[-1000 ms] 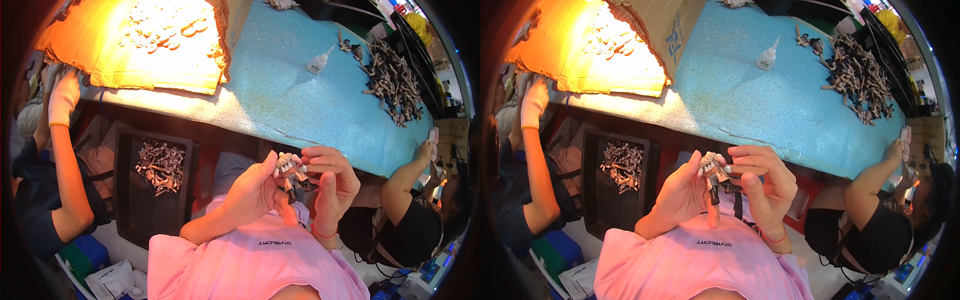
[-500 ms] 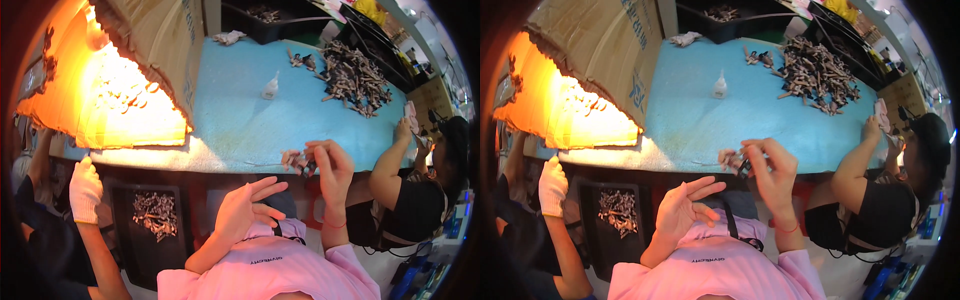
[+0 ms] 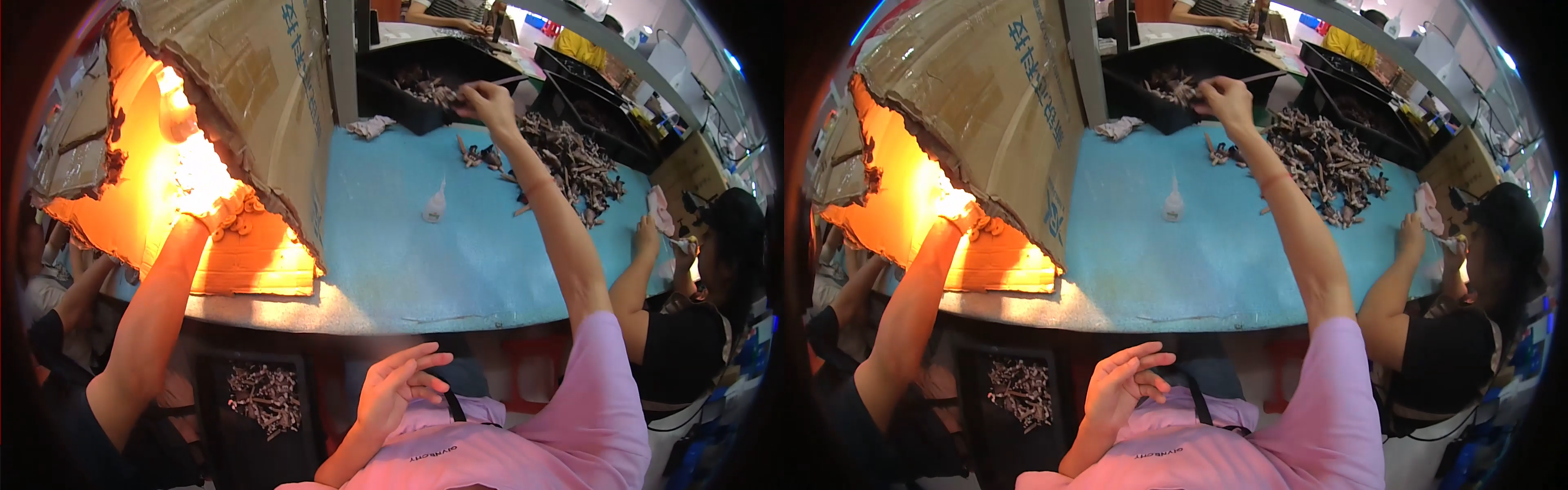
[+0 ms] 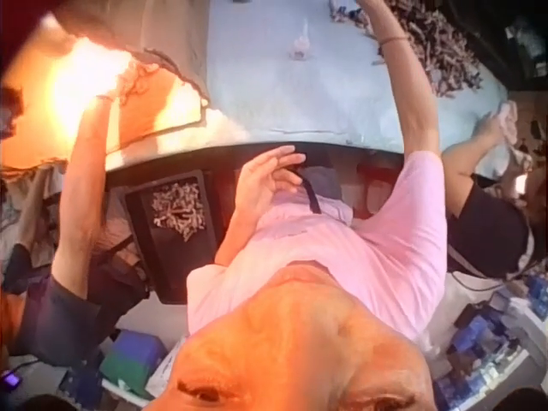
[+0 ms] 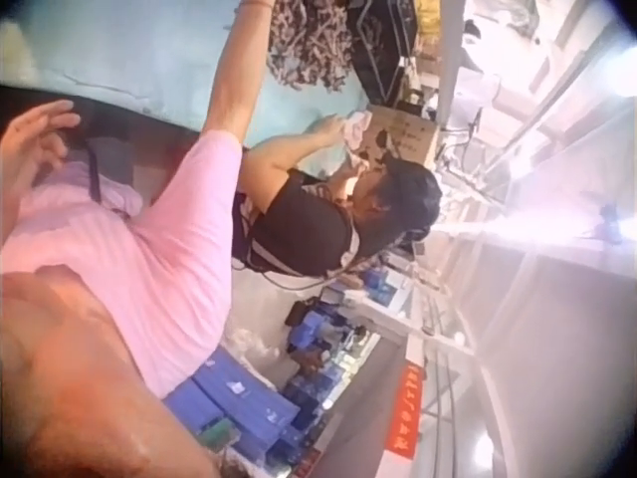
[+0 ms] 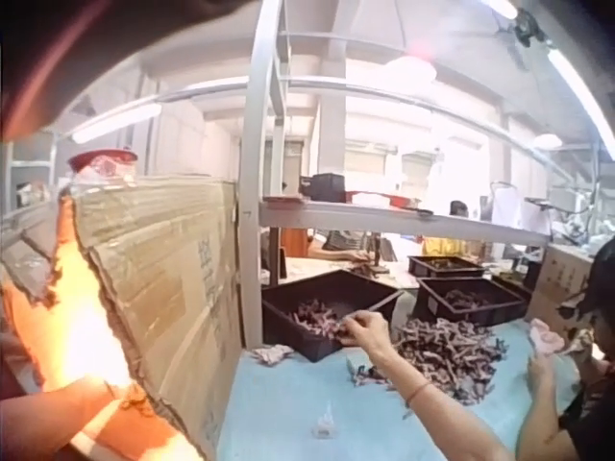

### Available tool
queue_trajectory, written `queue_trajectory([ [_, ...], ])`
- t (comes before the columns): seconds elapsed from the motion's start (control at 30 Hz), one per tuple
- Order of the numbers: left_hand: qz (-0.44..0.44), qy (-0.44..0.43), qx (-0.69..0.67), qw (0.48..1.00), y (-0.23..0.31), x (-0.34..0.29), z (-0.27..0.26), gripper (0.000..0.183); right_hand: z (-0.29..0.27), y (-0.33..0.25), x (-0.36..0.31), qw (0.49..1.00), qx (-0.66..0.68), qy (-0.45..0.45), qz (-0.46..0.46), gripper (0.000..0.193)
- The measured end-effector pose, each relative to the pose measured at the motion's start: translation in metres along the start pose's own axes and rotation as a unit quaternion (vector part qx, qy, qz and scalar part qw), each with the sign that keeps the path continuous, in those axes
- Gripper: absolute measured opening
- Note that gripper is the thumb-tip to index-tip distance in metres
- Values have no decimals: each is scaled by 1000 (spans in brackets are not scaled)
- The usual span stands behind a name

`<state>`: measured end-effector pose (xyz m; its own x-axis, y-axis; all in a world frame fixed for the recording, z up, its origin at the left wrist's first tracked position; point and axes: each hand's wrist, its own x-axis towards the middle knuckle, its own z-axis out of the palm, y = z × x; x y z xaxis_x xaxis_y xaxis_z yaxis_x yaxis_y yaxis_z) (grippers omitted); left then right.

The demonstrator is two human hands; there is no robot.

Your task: The person assembles robot figurines by gluing plastic components together with adhesive from a bottle, using a precision applicator.

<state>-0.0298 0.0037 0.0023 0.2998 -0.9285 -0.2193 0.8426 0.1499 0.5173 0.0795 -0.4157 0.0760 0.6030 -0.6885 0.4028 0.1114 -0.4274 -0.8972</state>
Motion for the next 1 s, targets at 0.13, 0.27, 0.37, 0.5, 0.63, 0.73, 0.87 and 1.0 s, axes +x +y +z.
queue_trajectory([
  [0.13,25,11,-4,1000,0,-1,-5,36,30,3,35,999,44,21,19,19],
  [0.27,54,23,-25,998,1,-1,-11,34,19,1,29,942,-310,5,-128,21],
  [0.37,52,22,-26,998,-1,2,-10,33,-5,4,12,945,-321,-56,-31,18],
  [0.5,10,-9,-1,1000,-4,9,-4,32,-36,31,-14,876,-446,-120,-139,15],
  [0.63,-2,-14,17,1000,-8,7,1,32,-34,41,-35,814,-476,-256,-211,16],
  [0.73,0,-11,15,1000,-10,4,1,32,-40,60,-36,807,-497,-288,-139,16],
  [0.87,35,19,2,999,-8,-1,-5,31,-36,62,-44,776,-528,-281,-201,6],
  [1.0,36,19,3,999,-10,2,-3,31,-38,51,-57,755,-537,-296,-233,6],
])
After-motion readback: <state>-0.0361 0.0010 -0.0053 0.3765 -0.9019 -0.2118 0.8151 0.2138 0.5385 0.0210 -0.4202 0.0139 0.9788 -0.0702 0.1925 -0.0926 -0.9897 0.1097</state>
